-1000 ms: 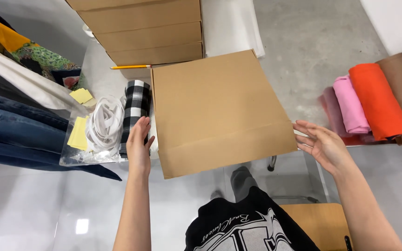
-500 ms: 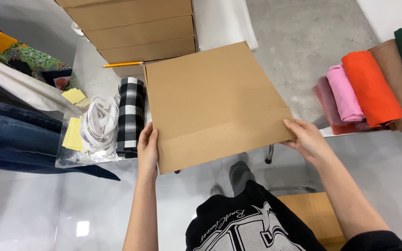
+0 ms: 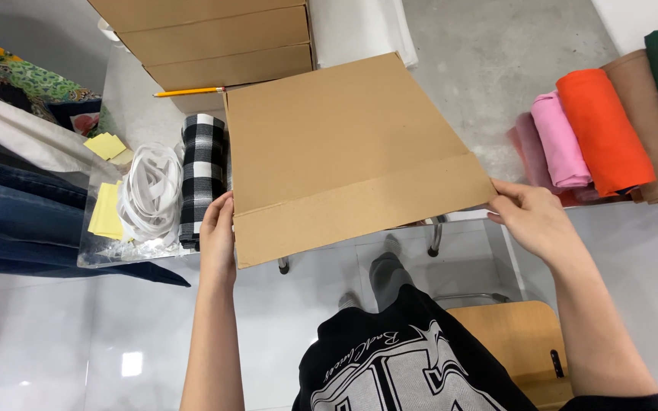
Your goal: The person places a plastic-wrapped item into a cardboard box and closes the flaps. They then take a white ribbon, wrap it around the box in a cross pattern, and tie a decorative bow on top to secure the package.
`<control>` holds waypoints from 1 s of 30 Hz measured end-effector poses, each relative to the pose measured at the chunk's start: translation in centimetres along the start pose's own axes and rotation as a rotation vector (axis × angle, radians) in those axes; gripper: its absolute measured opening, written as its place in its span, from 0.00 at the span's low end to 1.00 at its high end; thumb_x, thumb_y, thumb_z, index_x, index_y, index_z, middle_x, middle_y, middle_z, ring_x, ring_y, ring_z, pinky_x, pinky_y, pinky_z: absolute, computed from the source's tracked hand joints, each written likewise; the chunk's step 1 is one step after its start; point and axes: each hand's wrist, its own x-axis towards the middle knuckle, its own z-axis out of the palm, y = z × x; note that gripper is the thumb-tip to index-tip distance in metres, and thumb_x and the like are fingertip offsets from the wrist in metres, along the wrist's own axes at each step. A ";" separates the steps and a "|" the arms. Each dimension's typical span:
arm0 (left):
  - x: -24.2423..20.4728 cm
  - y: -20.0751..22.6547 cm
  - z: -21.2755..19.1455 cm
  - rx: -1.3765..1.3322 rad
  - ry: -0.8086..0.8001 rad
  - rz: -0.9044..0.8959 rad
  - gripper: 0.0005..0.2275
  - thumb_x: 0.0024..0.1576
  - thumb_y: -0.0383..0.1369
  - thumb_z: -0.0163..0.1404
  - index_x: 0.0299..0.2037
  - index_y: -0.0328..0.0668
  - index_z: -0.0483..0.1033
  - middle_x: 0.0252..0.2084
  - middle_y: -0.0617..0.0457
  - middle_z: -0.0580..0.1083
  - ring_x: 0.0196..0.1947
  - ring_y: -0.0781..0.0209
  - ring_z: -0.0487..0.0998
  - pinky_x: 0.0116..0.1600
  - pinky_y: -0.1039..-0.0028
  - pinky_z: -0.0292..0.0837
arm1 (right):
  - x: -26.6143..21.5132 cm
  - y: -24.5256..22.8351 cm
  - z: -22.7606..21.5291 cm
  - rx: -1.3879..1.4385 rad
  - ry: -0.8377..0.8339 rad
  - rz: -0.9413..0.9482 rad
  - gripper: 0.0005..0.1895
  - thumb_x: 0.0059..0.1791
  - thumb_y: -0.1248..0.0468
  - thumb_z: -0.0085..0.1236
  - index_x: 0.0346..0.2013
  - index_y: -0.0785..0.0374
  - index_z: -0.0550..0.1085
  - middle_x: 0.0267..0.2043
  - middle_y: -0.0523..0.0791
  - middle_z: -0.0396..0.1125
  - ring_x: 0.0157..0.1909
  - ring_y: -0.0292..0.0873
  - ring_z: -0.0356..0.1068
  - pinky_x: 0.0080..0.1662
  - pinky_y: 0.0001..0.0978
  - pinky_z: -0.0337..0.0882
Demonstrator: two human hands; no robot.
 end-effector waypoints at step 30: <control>1.0 -4.4 0.3 0.451 -0.100 0.022 0.30 0.62 0.45 0.58 0.70 0.35 0.69 0.68 0.34 0.70 0.64 0.33 0.75 0.63 0.49 0.74 | 8.6 5.1 1.6 -0.744 -0.180 -0.319 0.39 0.50 0.44 0.60 0.70 0.63 0.71 0.59 0.63 0.76 0.63 0.75 0.71 0.64 0.70 0.66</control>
